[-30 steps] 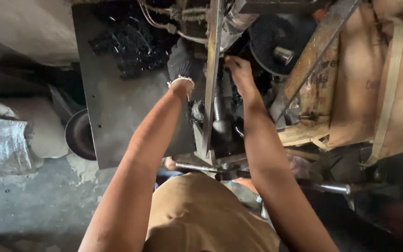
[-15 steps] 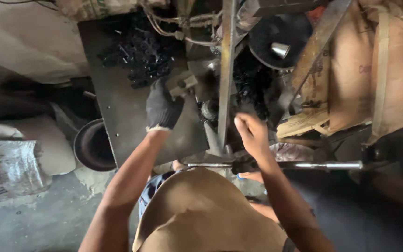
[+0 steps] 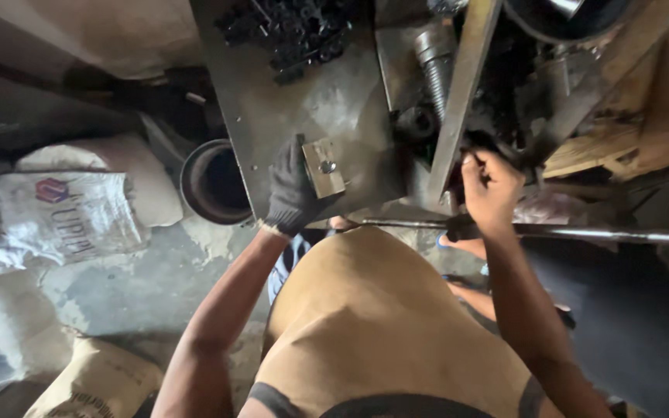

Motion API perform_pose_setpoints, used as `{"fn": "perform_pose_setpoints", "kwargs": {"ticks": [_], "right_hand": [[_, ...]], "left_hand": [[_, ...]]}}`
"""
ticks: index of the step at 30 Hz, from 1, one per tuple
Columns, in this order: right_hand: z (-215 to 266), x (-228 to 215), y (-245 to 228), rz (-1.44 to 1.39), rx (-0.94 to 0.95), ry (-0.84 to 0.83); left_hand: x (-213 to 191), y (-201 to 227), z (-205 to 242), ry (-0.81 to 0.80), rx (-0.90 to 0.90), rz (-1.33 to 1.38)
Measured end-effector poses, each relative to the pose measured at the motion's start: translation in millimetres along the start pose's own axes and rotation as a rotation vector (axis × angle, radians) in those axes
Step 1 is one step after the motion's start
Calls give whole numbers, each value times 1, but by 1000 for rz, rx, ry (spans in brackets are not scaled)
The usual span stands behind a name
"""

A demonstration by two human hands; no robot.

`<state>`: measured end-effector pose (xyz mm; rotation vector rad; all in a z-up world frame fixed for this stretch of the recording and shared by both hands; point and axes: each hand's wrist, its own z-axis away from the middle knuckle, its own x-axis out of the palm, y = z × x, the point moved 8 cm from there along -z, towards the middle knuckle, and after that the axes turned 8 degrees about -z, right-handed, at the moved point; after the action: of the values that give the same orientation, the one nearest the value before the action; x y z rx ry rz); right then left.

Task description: The person operates a manual press machine by inserting small metal pieces into a mold, pulling a lever to activate the press, and removing the formed parts. The person repeats this cycle multiple times, handling the metal pieces and the lever throughout the clip.

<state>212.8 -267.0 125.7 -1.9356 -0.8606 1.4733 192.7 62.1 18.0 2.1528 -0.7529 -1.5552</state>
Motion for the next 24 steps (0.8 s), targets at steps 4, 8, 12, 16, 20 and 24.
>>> {"fn": "perform_pose_setpoints", "kwargs": {"ticks": [4,8,12,16,20,24], "right_hand": [[-1,2,-2,21,14,20],[1,-1,-7,60,-2,77],[0,-3,-15,18,-27,98],[1,-4,-18,-8,-64,134],[1,-7,-23,19,-146,146],[2,-5,-15,-14,-51,125]], "left_hand": [[13,-5,-8,-42,-39,70],[24,-8,-19,-152,-266,518],[27,0,-34,-264,-699,1219],[-37,53,-58,-190,-285,967],[-47,103,-77,-271,252,-157],[-10,106,-78,-394,361,-280]]}}
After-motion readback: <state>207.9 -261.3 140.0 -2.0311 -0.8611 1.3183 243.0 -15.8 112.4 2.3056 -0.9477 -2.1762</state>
